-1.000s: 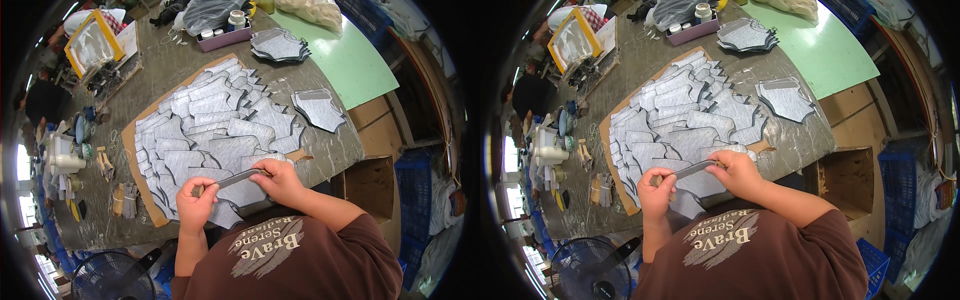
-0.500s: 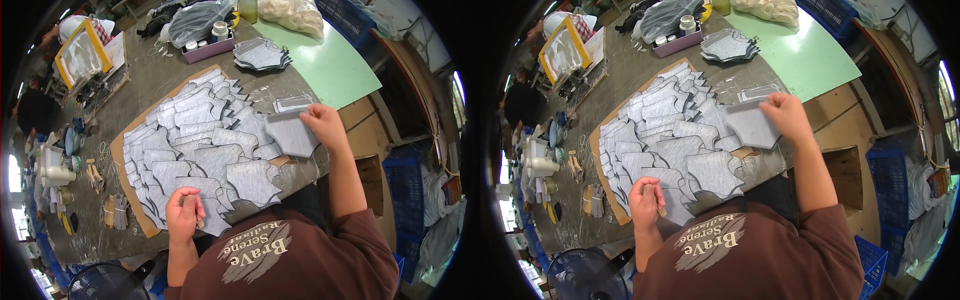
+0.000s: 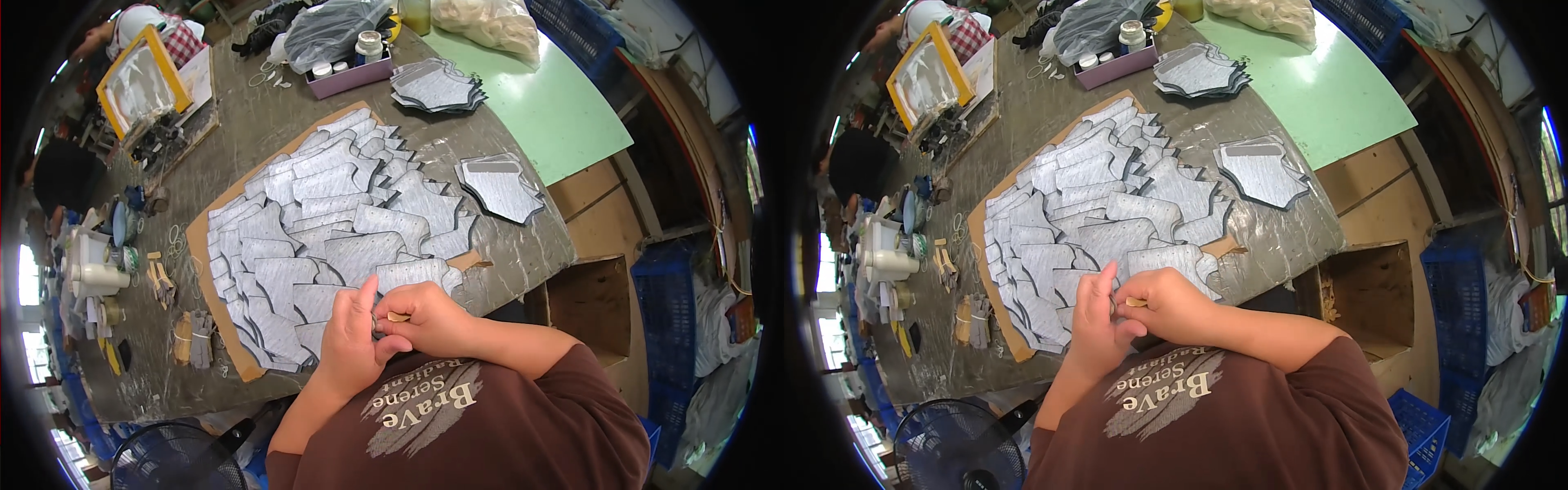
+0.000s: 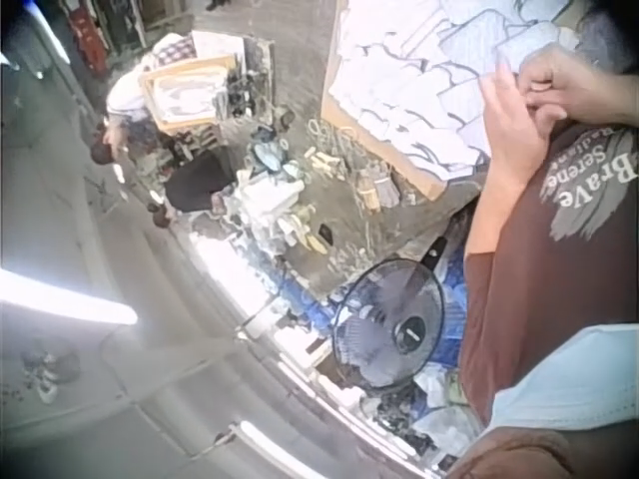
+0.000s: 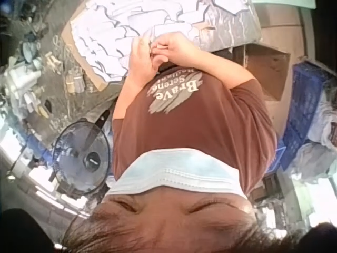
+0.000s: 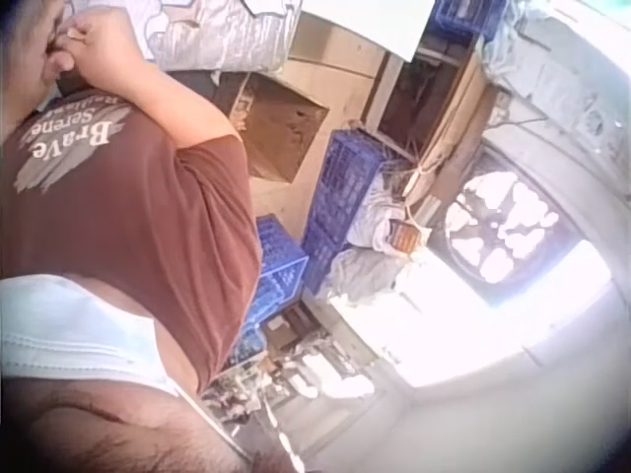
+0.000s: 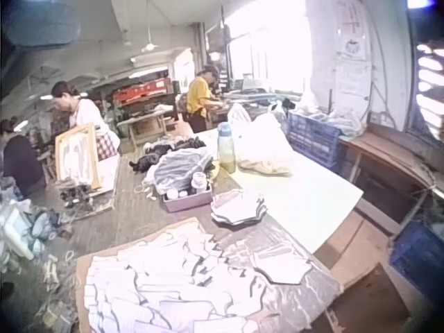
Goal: The recorder is separating and stacking small grey fabric shoe upper components from a pile using a small hand tool to assist with sorting.
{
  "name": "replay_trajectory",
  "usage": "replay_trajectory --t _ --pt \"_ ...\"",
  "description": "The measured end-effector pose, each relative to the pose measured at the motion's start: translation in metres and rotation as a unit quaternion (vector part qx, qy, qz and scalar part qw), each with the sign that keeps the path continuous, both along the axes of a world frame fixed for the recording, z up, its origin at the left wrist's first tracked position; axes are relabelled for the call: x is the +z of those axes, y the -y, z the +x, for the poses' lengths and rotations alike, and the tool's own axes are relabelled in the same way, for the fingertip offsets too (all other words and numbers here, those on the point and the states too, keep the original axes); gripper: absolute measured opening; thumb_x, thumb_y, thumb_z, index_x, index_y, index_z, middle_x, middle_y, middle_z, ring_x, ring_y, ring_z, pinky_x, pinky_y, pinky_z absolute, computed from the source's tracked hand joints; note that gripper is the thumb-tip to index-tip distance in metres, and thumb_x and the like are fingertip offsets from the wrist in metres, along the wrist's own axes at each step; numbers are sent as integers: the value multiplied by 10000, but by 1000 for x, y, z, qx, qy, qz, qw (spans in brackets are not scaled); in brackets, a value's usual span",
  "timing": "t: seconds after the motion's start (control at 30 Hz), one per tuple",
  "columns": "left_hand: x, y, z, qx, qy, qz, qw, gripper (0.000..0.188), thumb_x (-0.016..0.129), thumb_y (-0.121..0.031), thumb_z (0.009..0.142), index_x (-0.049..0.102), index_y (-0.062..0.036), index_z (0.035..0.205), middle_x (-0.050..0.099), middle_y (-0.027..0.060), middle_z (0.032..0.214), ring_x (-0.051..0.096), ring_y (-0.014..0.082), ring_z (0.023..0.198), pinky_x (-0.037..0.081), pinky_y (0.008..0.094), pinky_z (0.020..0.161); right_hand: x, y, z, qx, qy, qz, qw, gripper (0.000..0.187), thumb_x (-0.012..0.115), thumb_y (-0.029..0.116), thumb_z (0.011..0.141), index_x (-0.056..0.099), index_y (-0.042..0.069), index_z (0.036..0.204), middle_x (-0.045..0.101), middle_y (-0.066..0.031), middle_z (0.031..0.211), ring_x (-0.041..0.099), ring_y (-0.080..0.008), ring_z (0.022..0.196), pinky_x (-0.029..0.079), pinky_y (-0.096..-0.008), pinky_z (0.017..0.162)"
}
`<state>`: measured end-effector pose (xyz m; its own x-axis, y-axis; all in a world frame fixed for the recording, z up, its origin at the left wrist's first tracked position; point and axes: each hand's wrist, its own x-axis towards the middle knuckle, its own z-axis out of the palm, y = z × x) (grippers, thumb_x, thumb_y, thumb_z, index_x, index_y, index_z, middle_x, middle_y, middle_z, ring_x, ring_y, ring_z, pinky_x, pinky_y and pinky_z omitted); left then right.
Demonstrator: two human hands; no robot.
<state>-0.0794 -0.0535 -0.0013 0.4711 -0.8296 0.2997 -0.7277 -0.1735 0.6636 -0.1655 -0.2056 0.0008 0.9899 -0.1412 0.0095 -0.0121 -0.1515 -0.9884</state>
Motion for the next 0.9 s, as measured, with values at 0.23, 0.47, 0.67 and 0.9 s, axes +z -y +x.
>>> replay_trajectory --t 0.23,0.47,0.67,0.9 --pt "-5 -5 0 6 38 13 999 902 550 -616 786 345 50 1358 476 145 925 506 274 726 448 353 584 -3 -4 1 16 12 -18 1000 74 678 78 800 653 21 840 640 -76 766 597 -196 673 469 -291 619" --pt "-4 -5 1 -17 -111 -25 993 880 492 -646 824 367 50 1348 464 122 925 469 218 765 433 311 627 -6 -4 4 48 -49 127 990 49 662 52 808 657 13 837 644 -23 777 570 -81 712 457 -244 635" --pt "-6 -6 2 -3 -171 -61 983 879 448 -673 839 398 51 1335 441 102 909 437 188 768 408 290 653 -9 -7 5 27 -63 134 989 83 676 90 841 675 10 863 663 -33 773 588 -75 707 474 -232 643" --pt "-10 -8 0 -1 -127 -29 991 913 459 -682 821 358 51 1356 444 113 886 449 204 741 418 302 614 -5 -8 6 17 -21 67 997 69 668 84 836 672 16 846 667 -47 770 608 -93 689 483 -243 622"
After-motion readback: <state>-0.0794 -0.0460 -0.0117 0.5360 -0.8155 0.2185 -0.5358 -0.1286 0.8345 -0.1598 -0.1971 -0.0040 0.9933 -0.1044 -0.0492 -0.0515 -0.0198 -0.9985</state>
